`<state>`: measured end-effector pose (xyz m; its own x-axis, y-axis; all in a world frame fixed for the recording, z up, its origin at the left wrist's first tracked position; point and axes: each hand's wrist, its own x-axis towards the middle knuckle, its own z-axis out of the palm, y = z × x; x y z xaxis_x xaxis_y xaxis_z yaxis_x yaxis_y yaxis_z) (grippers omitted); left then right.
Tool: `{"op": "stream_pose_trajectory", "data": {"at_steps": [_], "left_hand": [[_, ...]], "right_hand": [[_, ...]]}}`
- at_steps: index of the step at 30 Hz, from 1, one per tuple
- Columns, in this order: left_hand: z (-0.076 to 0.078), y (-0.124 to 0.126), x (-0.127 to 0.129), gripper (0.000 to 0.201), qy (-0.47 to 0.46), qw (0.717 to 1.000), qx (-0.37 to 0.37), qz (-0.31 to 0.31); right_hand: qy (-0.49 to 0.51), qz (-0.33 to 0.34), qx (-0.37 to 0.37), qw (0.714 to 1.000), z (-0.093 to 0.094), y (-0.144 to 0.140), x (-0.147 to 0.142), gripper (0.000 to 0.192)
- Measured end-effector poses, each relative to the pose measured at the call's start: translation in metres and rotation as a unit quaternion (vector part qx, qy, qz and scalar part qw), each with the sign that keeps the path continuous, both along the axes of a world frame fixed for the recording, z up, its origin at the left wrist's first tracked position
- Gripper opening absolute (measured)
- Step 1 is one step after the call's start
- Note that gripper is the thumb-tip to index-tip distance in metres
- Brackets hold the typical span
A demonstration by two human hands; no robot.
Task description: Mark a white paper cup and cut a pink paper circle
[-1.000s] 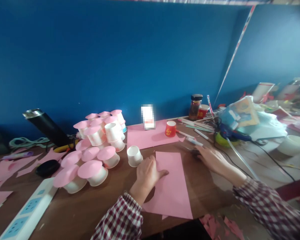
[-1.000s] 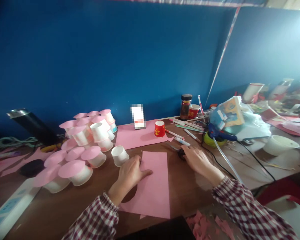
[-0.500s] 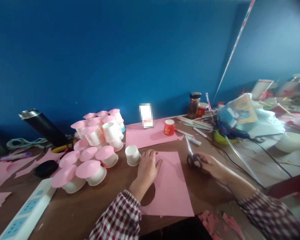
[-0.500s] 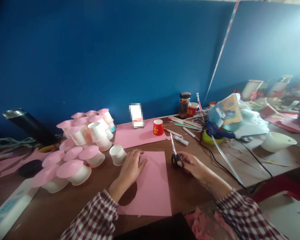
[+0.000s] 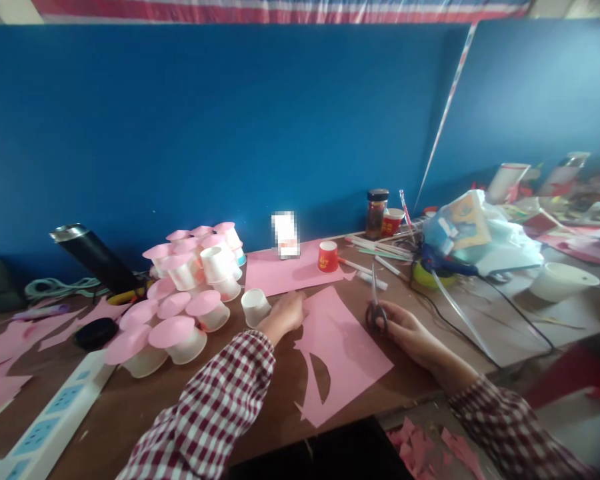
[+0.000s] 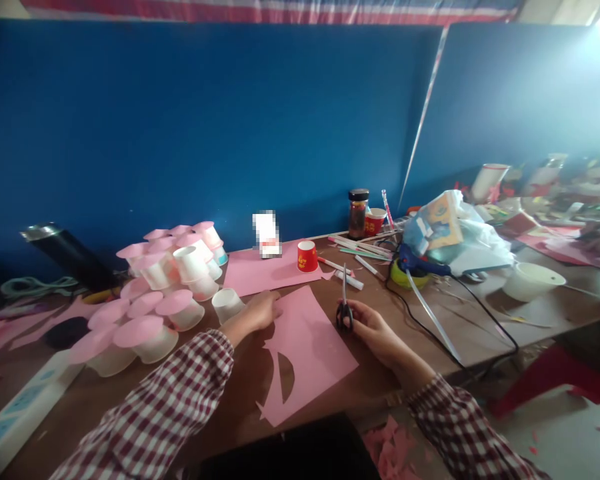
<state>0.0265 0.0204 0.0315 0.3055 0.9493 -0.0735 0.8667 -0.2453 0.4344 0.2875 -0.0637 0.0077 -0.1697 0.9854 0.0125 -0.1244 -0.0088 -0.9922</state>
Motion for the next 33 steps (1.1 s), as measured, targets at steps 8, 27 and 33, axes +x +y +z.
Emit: {"op": "stream_pose_trajectory", "data": {"at_steps": [8,27,33], "left_hand": [[0.016,0.006,-0.017,0.007,-0.193,0.975,-0.056,0.096],[-0.018,-0.047,-0.007,0.015,-0.590,0.776,-0.115,0.191],[-0.020,-0.052,-0.001,0.026,-0.498,0.822,-0.154,0.230]], "right_hand": [[0.015,-0.038,0.022,0.999,0.002,-0.003,-0.001,0.044],[-0.145,0.026,0.030,0.989,0.009,-0.044,-0.017,0.046],[-0.111,0.088,-0.090,0.986,0.019,-0.070,-0.034,0.040]]}}
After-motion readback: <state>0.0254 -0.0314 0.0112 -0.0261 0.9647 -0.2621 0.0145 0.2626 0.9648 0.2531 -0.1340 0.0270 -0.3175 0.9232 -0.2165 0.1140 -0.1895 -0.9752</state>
